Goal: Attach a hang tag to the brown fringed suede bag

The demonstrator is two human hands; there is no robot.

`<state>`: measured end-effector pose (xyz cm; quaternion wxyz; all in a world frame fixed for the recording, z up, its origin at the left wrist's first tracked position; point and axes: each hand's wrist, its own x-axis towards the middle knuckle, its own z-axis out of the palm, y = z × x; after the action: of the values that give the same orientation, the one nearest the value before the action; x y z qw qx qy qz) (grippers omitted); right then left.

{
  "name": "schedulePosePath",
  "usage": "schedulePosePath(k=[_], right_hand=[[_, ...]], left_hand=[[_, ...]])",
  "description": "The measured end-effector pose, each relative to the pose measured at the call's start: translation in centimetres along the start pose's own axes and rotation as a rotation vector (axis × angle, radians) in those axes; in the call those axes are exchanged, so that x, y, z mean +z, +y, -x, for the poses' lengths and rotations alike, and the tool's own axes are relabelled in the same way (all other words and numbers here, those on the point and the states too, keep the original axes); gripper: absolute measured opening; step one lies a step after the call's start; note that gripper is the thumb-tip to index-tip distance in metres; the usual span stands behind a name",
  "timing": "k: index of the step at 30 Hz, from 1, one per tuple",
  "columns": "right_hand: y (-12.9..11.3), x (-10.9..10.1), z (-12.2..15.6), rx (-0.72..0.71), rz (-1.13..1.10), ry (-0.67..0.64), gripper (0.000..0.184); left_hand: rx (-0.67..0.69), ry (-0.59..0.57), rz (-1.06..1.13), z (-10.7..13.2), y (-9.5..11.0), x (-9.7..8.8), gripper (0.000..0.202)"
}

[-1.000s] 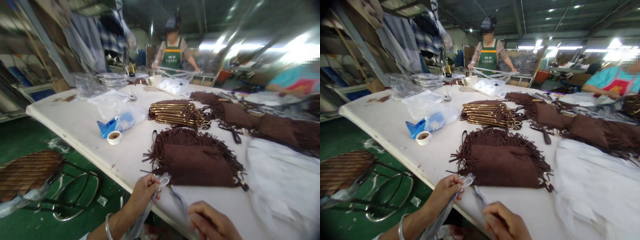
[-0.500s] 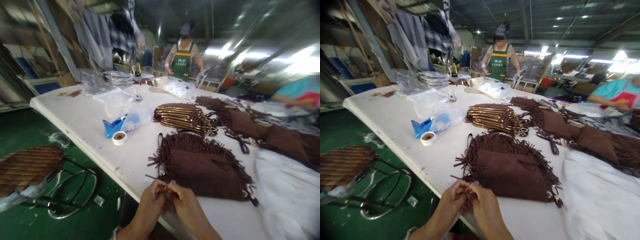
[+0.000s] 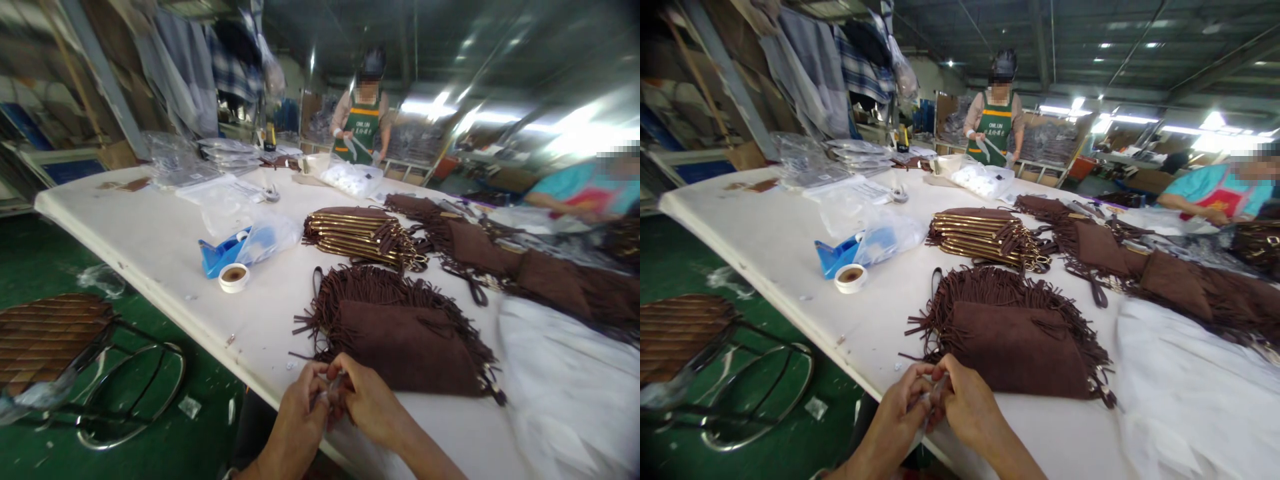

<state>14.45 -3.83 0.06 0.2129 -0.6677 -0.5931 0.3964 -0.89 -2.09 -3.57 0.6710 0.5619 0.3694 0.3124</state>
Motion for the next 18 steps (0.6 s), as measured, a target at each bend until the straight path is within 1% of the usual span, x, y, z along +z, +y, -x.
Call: schedulePosePath(k=[4,6,8,12,15,18], right_hand=[[0.0,-0.1,-0.1,0.017,0.03,-0.021,0.03],[-0.2,-0.2,-0.1,0.039,0.054,-0.032,0.029],[-0.2,-0.1,0.0,0.052,0.058,-0.036,0.027],[0.4,0.0,0.5,0.001,-0.05,-0.039,0.024],[0.8,-0.3,0.8,-0.034,-0.145,-0.105,0.026],[0.7,-0.7,1.2,-0.059,-0.091,-0.109,0.031]], left_hand=[[0.005,-0.019,-0.013,0.0,0.0,-0.2,0.027],[-0.006,0.004,-0.019,-0.2,-0.4,0.0,0.024],[-0.035,0.049,0.036,-0.5,-0.8,0.4,0.022],[-0.108,0.09,0.246,-1.0,-0.8,1.0,0.02],[-0.152,0.115,0.284,-1.2,-0.5,1.2,0.019],[-0.165,0.124,0.286,-1.2,-0.6,1.1,0.021]])
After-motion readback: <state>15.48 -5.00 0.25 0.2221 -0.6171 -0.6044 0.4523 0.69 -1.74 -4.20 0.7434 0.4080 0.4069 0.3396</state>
